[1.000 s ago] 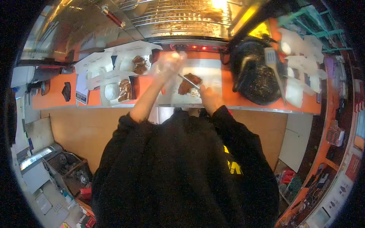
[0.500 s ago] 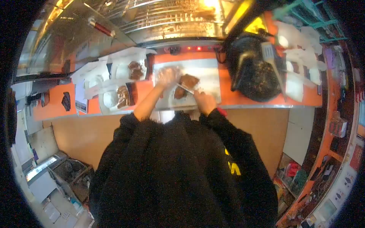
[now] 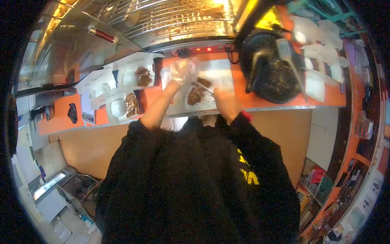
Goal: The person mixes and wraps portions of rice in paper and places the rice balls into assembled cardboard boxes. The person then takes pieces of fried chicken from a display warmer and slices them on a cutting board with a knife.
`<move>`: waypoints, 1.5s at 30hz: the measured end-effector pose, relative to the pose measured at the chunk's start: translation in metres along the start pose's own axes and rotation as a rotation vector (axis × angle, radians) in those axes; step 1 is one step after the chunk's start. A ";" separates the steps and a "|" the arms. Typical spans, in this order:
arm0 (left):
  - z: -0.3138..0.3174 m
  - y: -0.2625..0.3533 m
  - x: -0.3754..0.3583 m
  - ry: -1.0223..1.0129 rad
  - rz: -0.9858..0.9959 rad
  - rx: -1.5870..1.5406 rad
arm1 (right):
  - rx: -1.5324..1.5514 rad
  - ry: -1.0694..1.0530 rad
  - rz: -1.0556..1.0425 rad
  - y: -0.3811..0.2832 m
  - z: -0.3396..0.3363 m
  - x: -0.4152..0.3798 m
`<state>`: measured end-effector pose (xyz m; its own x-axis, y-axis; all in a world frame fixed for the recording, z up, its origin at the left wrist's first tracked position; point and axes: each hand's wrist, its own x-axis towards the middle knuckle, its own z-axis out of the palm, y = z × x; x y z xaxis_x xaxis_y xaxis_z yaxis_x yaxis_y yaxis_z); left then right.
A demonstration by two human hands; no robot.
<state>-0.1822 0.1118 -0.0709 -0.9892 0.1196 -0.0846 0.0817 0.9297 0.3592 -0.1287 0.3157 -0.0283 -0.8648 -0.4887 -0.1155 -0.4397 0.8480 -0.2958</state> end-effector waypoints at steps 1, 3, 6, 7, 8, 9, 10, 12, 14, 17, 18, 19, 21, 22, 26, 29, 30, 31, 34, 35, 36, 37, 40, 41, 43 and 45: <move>0.001 0.004 0.009 0.091 0.031 -0.018 | -0.003 -0.007 -0.017 0.009 0.009 0.010; 0.012 -0.006 0.027 -0.022 0.087 -0.008 | -0.063 -0.032 -0.014 0.013 0.023 0.014; 0.017 -0.007 0.026 0.148 0.130 -0.058 | -0.014 -0.031 -0.041 0.020 0.027 0.016; 0.004 0.005 0.021 0.190 0.139 -0.117 | -0.066 0.034 -0.062 0.023 0.027 0.012; 0.008 0.003 0.030 0.193 0.146 -0.111 | -0.065 0.043 -0.060 0.021 0.014 0.013; 0.019 0.000 0.032 0.354 0.255 0.182 | -0.040 0.061 -0.039 0.015 -0.005 0.009; 0.030 -0.003 0.037 0.255 0.188 -0.224 | -0.017 0.077 -0.018 0.013 -0.015 0.006; 0.042 -0.003 0.043 0.196 0.004 -1.157 | 0.008 0.063 0.011 0.022 -0.004 0.013; 0.042 -0.010 0.038 0.051 0.115 0.000 | -0.031 0.051 -0.033 0.031 0.028 0.017; 0.040 -0.005 0.044 -0.015 0.103 -0.067 | 0.025 0.003 -0.028 0.037 0.032 0.018; 0.034 -0.006 0.052 -0.035 0.103 -0.089 | 0.053 -0.004 -0.031 0.038 0.029 0.025; 0.030 -0.007 0.047 0.012 0.066 -0.266 | 0.070 0.019 -0.039 0.039 0.024 0.022; 0.009 0.004 0.029 0.337 0.289 0.268 | 0.055 0.045 -0.029 0.026 0.000 0.013; -0.018 0.018 0.012 0.484 0.372 0.269 | 0.038 0.060 -0.017 0.019 -0.012 0.004; -0.056 0.031 -0.033 0.304 0.499 -0.125 | 0.091 0.020 0.083 0.028 -0.027 -0.025; -0.033 0.029 -0.054 0.005 0.540 0.135 | 0.136 0.017 0.131 0.046 -0.011 -0.045; -0.034 0.036 -0.055 0.012 0.481 0.284 | 0.197 0.038 0.169 0.048 -0.009 -0.050; -0.037 0.041 -0.046 -0.330 0.367 0.334 | 0.260 0.054 0.199 0.048 -0.007 -0.053; -0.012 0.032 -0.032 -0.463 0.344 0.374 | 0.240 0.051 0.230 0.045 -0.015 -0.053; 0.014 0.025 -0.022 -0.387 0.412 0.357 | 0.315 0.049 0.250 0.051 -0.011 -0.054; 0.029 0.022 -0.018 -0.381 0.386 0.359 | 0.388 0.045 0.278 0.057 -0.008 -0.055; 0.039 0.019 -0.012 -0.339 0.413 0.252 | 0.390 0.043 0.256 0.061 -0.003 -0.055; -0.006 0.015 -0.030 -0.156 0.347 0.102 | 0.216 0.062 0.254 0.064 0.004 -0.055; -0.009 0.003 -0.035 0.113 0.452 -0.033 | 0.274 0.051 0.239 0.062 -0.001 -0.055; -0.024 -0.017 -0.045 0.200 0.288 -0.257 | 0.334 0.048 0.212 0.057 -0.012 -0.052; -0.116 -0.018 -0.081 0.551 0.178 -0.329 | 0.332 0.064 0.194 0.048 -0.019 -0.053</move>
<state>-0.1173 0.0450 0.0372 -0.8887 -0.0157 0.4582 0.2943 0.7469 0.5963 -0.1091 0.3863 -0.0188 -0.9423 -0.3026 -0.1434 -0.1727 0.8060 -0.5662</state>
